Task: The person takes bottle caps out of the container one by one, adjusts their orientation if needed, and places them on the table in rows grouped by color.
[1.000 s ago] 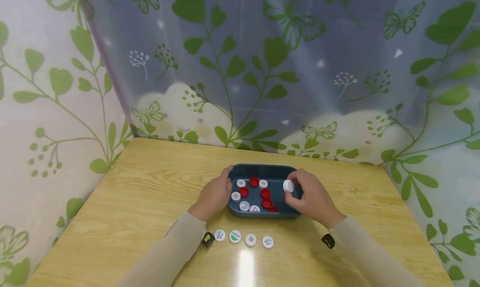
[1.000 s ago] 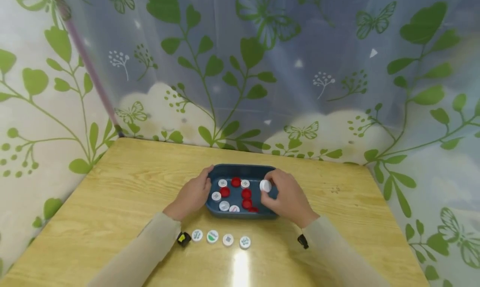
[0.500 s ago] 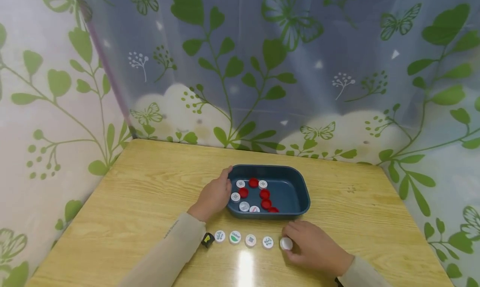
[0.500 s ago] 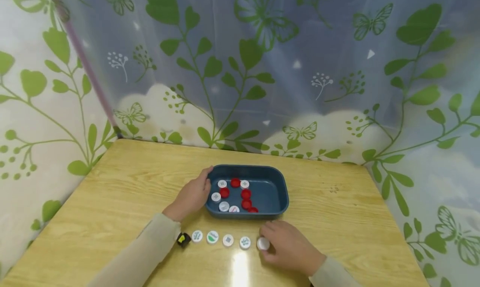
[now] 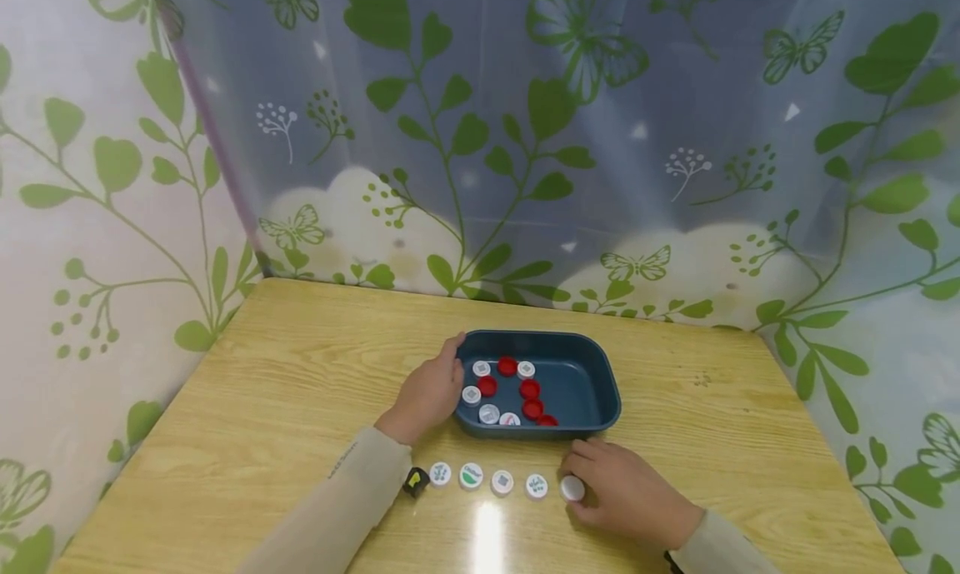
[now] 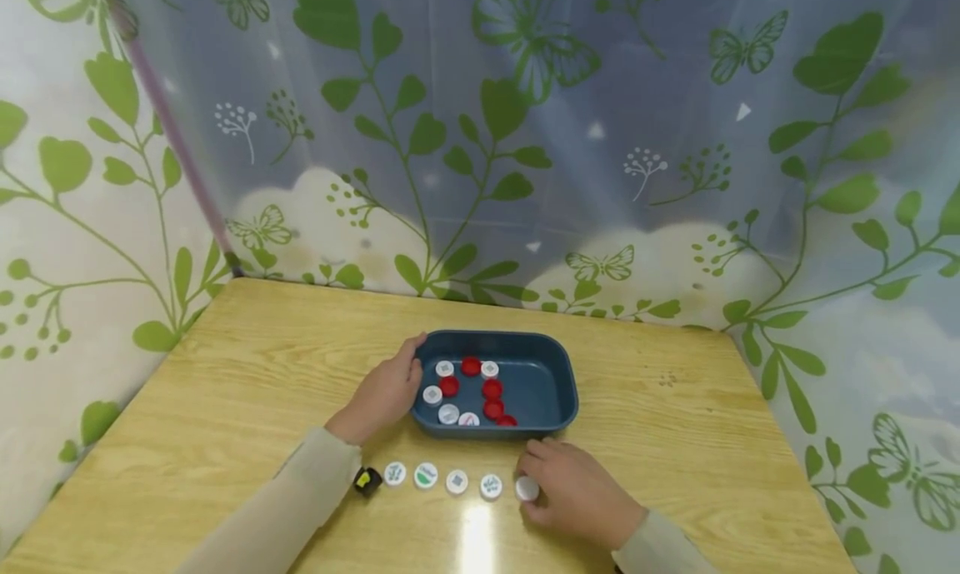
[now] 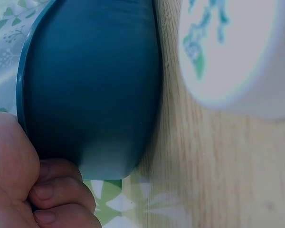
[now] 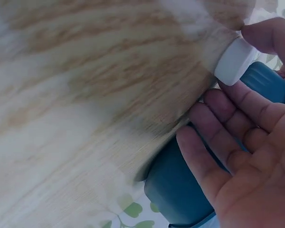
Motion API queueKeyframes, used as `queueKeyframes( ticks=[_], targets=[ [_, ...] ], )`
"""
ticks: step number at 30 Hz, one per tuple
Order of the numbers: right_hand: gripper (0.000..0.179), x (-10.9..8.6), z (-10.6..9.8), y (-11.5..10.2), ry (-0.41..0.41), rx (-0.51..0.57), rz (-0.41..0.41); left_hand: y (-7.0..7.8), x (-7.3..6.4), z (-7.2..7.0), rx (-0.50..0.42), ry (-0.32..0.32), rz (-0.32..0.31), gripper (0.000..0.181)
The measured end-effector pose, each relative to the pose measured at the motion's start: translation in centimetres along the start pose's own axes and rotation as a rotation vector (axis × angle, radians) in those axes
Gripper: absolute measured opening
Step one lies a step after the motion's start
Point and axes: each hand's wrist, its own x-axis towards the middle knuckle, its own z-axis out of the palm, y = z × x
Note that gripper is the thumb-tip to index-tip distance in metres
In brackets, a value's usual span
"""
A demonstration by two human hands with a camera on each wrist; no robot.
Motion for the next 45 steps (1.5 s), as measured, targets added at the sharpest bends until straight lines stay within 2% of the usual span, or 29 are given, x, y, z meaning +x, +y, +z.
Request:
queueKeyframes(
  ticks=[13, 17, 19, 24, 26, 28, 31, 35, 39, 42, 45],
  targets=[
    [0.021, 0.1, -0.2, 0.2, -0.005, 0.007, -0.004, 0.2, 0.3, -0.1, 0.013, 0.010, 0.002, 0.052],
    [0.018, 0.0, -1.3, 0.0, -0.009, -0.026, -0.026, 0.3, 0.3, -0.1, 0.005, 0.003, -0.003, 0.053],
    [0.019, 0.1, -2.5, -0.1, 0.037, -0.039, -0.065, 0.3, 0.2, -0.2, 0.001, 0.000, -0.004, 0.053],
    [0.020, 1.6, -5.9, 0.4, 0.309, -0.036, -0.204, 0.2, 0.0, -0.3, -0.002, 0.009, 0.003, 0.053],
    [0.024, 2.8, -6.8, 1.1, 0.385, -0.056, -0.215, 0.1, 0.0, -0.3, 0.000, 0.018, 0.006, 0.052],
    [0.028, 4.2, -7.1, 1.9, 0.404, -0.088, -0.193, 0.0, 0.0, -0.3, 0.007, 0.022, 0.007, 0.052],
    [0.034, 6.3, -7.1, 2.9, 0.357, -0.149, -0.134, -0.1, -0.1, -0.3, 0.011, 0.020, 0.005, 0.052],
    [0.041, 8.5, -7.0, 3.8, 0.226, -0.207, -0.071, -0.2, -0.1, -0.3, 0.009, 0.008, -0.008, 0.052],
    [0.042, 10.4, -7.2, 4.3, 0.089, -0.260, -0.045, -0.2, -0.1, -0.1, 0.008, 0.003, -0.016, 0.052],
    [0.039, 11.4, -7.8, 4.1, -0.014, -0.266, 0.009, -0.1, -0.1, 0.0, -0.002, 0.003, -0.013, 0.052],
    [0.036, 12.3, -8.2, 3.4, -0.101, -0.218, 0.070, 0.1, -0.2, 0.0, -0.011, 0.005, 0.003, 0.052]
  ],
)
